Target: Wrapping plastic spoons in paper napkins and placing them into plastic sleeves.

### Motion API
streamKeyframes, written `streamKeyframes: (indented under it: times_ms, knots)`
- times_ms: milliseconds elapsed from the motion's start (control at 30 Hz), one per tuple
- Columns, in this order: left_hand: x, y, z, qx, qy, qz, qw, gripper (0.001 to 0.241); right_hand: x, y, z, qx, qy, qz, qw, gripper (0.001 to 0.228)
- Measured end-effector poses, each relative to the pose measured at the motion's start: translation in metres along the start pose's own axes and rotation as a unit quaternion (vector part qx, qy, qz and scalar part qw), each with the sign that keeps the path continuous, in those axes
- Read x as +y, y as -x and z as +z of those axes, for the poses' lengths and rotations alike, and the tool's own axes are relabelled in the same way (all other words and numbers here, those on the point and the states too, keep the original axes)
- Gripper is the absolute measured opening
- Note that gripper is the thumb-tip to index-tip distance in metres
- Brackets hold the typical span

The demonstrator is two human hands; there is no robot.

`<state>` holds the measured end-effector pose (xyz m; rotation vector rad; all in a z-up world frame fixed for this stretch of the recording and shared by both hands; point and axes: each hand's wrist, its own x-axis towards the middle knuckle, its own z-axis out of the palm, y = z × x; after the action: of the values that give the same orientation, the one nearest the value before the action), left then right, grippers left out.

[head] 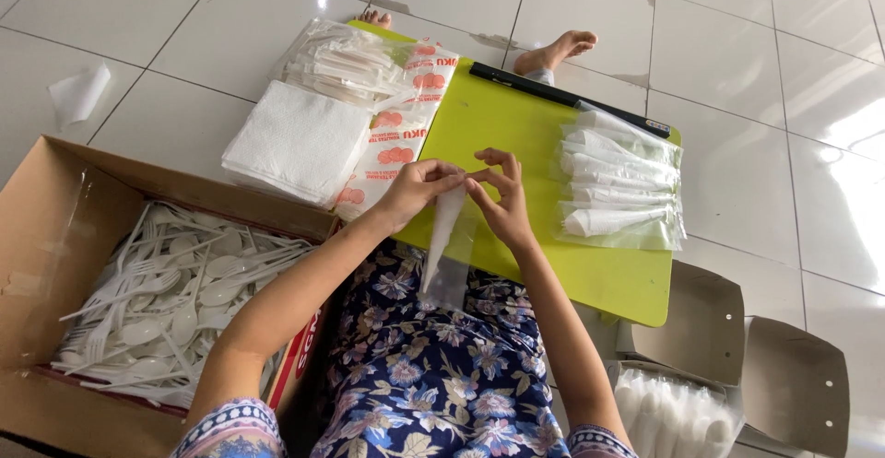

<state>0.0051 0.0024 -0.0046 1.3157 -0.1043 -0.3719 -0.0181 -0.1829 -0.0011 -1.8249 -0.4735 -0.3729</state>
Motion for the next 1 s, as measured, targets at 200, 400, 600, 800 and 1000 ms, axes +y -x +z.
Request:
streamKeyframes:
  times_ms: [200,400,600,800,1000]
  knots:
    - [0.019,0.001,-0.001,-0.052,0.238,0.023,0.97,0.016,0.019,-0.003,0.003,-0.033,-0.56,0.298,0.772,0.055]
    - [0.007,0.001,-0.011,-0.116,0.32,0.092,0.936,0.004,0.037,0.02,0.008,-0.3,-0.641,0.277,0.65,0.074]
    - [0.033,0.029,0.004,-0.215,0.254,0.049,0.942,0.031,-0.048,0.014,-0.089,-0.356,-0.306,0.217,0.856,0.077]
    - [0.003,0.017,0.063,-0.274,0.097,-0.166,0.942,0.095,-0.038,0.05,-0.187,-0.327,-0.121,0.295,0.889,0.08]
    - [-0.058,-0.025,0.141,-0.259,-0.051,-0.127,0.956,0.076,-0.022,0.093,-0.254,-0.278,0.083,0.34,0.895,0.065]
